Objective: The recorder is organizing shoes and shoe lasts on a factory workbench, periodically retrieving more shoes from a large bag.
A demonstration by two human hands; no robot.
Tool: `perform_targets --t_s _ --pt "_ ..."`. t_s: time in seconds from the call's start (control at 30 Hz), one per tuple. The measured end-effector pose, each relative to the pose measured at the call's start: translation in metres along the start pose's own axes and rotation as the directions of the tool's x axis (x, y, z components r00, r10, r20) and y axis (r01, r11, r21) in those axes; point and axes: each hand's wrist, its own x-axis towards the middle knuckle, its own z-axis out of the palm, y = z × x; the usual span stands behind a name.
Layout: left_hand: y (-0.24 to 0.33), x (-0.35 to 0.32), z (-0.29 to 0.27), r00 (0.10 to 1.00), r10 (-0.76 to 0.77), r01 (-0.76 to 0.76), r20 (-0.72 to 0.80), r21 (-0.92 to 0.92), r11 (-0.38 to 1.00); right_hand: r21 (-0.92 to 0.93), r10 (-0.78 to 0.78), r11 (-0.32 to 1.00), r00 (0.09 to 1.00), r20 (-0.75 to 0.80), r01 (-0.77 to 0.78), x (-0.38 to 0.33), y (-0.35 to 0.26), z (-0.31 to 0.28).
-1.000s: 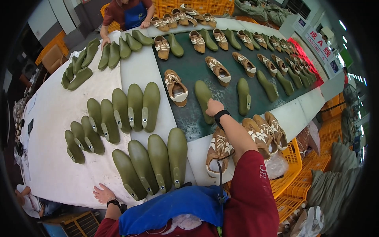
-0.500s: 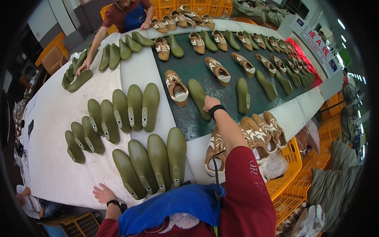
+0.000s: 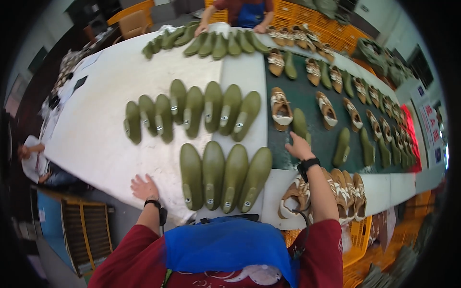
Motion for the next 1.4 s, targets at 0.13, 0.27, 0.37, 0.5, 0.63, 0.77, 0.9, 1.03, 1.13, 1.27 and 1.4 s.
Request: perform_targets --t_s 0.13,0.27,0.37,0.5,0.63,0.77,0.9,1.03,1.13,1.27,1.4 --pt "-0.009 0.004 -0.004 1.0 -0.026 0.027 0.011 -0.102 0.994 0.15 -0.225 0.968 0.961 0.163 0.201 -0.041 -0.066 0.025" --pt "-0.014 -0.001 0.0 0.999 0.043 -0.043 0.001 -0.151 0.988 0.293 -0.283 0.928 0.946 0.158 0.228 -0.082 -0.082 0.065" --pt "-0.025 -0.005 0.007 0.988 0.132 -0.113 0.08 -0.208 0.972 0.317 -0.216 0.934 0.967 0.134 0.165 -0.1 -0.093 0.082" --pt "0.006 -0.048 -0.01 0.826 0.562 -0.32 0.046 -0.782 0.535 0.355 -0.141 0.928 0.989 0.049 0.115 -0.11 -0.094 0.1" --pt "0.052 -0.119 -0.069 0.568 0.785 -0.211 0.248 -0.878 0.43 0.353 -0.027 0.936 0.999 0.045 0.009 -0.123 -0.091 0.104" --pt "0.051 -0.112 -0.05 0.573 0.805 -0.204 0.152 -0.925 0.32 0.32 -0.139 0.931 0.981 -0.133 0.175 -0.116 -0.097 0.117" --pt "0.042 -0.093 -0.067 0.518 0.833 -0.223 0.194 -0.91 0.351 0.21 -0.12 0.965 0.974 -0.19 0.16 -0.118 -0.122 0.114" --pt "0.047 -0.091 -0.081 0.45 0.861 -0.21 0.236 -0.91 0.359 0.202 -0.023 0.978 0.989 -0.145 0.052 -0.128 -0.131 0.101" --pt "0.056 -0.079 -0.081 0.361 0.901 -0.284 0.241 -0.892 0.352 0.145 -0.03 0.988 0.99 -0.141 0.051 -0.13 -0.124 0.098" --pt "0.099 -0.032 -0.077 0.321 0.943 -0.398 0.088 -0.891 0.219 0.35 -0.116 0.923 0.982 -0.15 0.163 -0.099 -0.113 0.074" --pt "0.171 0.026 -0.066 0.445 0.896 -0.427 -0.002 -0.88 0.21 0.302 -0.132 0.941 0.988 -0.08 0.151 -0.04 -0.143 0.04"
